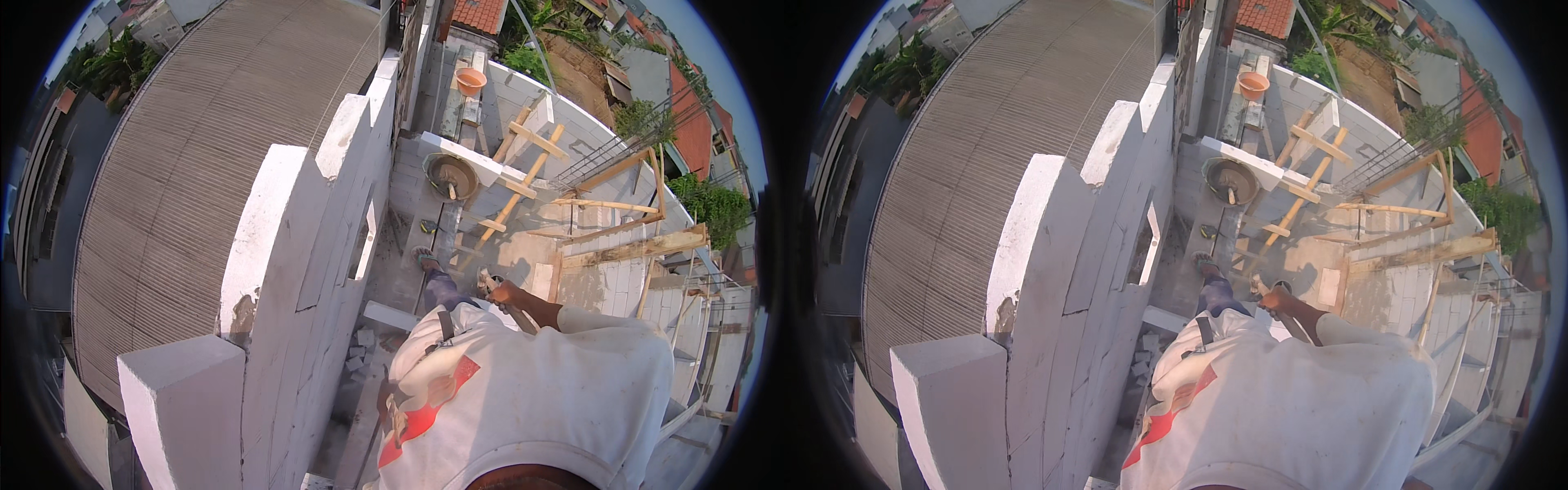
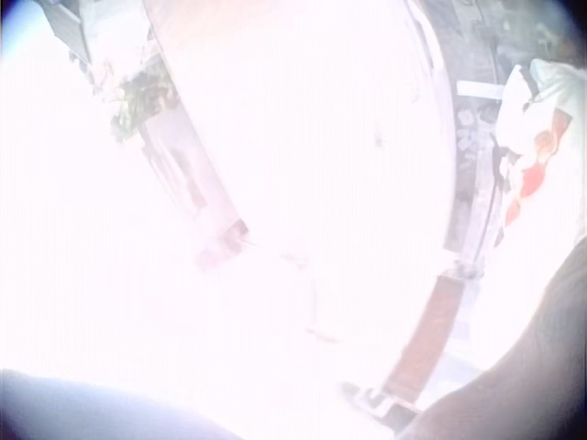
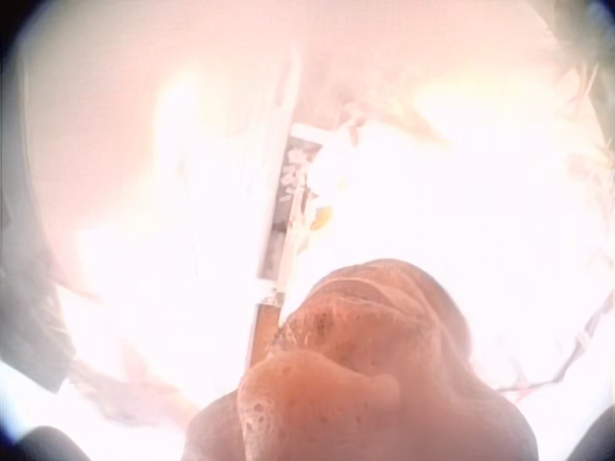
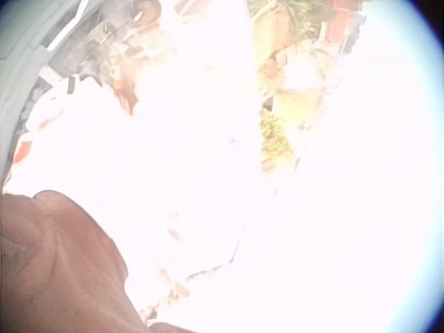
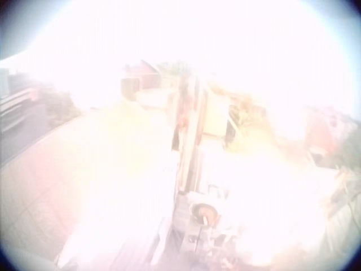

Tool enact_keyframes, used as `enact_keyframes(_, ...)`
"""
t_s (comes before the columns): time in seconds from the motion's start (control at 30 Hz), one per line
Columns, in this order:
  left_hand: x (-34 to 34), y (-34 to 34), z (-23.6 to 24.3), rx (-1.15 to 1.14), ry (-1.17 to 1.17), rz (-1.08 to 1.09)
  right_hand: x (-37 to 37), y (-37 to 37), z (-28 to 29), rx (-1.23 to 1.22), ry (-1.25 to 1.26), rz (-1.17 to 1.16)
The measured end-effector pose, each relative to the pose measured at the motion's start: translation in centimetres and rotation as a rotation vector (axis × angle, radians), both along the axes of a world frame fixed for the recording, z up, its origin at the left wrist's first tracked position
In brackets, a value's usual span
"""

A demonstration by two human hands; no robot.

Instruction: The person is building a wall using white blocks. They measure the wall with a tape measure, apply mortar with a trowel, and use a hammer to adjust the blocks into place.

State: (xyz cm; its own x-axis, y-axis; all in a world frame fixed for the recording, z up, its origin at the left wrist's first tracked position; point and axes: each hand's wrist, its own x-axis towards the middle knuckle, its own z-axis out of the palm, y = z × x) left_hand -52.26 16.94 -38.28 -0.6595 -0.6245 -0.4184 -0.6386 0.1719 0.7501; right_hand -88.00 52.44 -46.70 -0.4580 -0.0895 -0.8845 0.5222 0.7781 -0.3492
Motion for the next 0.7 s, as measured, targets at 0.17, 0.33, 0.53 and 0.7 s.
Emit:
enact_keyframes(0.17, -6.7, 0.1, -2.0, 0.309, -0.249, -0.054, -7.5, 0.2, -8.4, -0.500, -0.118, 0.175)
enact_keyframes(0.33, -13.0, 1.3, -4.3, 0.610, -0.484, 0.072, -14.8, -7.1, -7.3, -0.282, -0.210, 0.059)
enact_keyframes(0.53, -14.7, 1.7, -15.0, 1.181, -0.547, 0.198, -18.7, -6.7, -12.5, -0.210, -0.247, -0.114)
enact_keyframes(0.7, -18.9, 8.8, -18.1, 0.770, -0.615, -0.264, -20.4, -5.5, -33.9, -0.208, 0.152, 0.643)
